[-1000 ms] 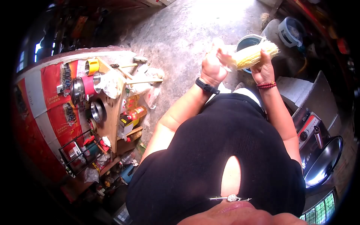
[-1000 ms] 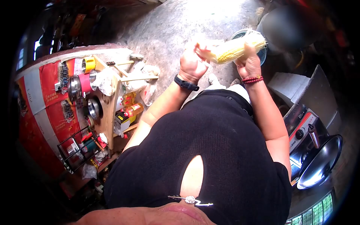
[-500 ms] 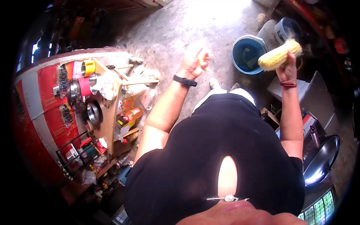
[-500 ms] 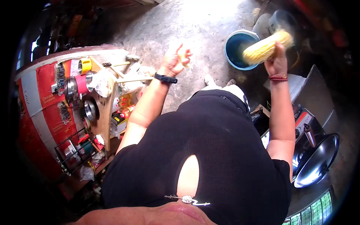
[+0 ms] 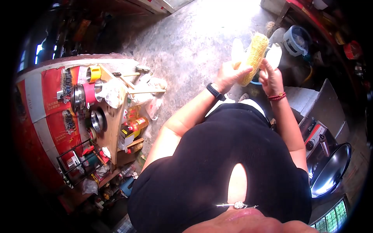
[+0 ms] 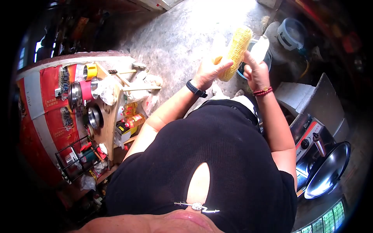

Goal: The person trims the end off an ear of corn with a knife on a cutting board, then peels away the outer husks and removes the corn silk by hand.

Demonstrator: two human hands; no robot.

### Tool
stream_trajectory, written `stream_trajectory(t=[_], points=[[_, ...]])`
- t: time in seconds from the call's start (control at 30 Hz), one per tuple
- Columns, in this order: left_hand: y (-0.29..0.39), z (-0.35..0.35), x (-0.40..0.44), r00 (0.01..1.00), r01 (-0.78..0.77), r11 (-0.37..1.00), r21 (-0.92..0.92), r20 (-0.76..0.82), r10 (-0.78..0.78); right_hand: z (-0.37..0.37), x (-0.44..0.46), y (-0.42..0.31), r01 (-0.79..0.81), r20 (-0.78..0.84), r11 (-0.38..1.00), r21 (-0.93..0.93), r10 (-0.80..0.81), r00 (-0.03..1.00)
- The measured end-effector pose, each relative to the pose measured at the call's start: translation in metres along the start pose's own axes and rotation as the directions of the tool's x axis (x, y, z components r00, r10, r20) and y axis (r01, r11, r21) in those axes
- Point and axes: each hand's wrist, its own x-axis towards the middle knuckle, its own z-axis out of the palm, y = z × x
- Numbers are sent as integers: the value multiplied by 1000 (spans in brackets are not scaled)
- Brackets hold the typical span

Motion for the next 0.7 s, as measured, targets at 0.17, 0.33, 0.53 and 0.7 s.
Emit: stream_trajectory(t=[0.17, 0.33, 0.53, 0.7], points=[[-14, 9, -4, 986, -154, 968, 197, -34, 163, 15, -2, 18, 2, -24, 998, 61, -1, 1000], [-29, 2, -4, 959, -241, 886, 397, -42, 279, 18, -9, 18, 16, -16, 999, 42, -15, 1000], [-27, 4, -13, 971, -188, 917, 352, -71, 226, 13, -12, 20, 20, 19, 998, 57, -21, 1000], [-33, 3, -15, 952, -237, 910, 341, -104, 287, 8, -10, 26, 44, 41, 997, 56, -46, 998]])
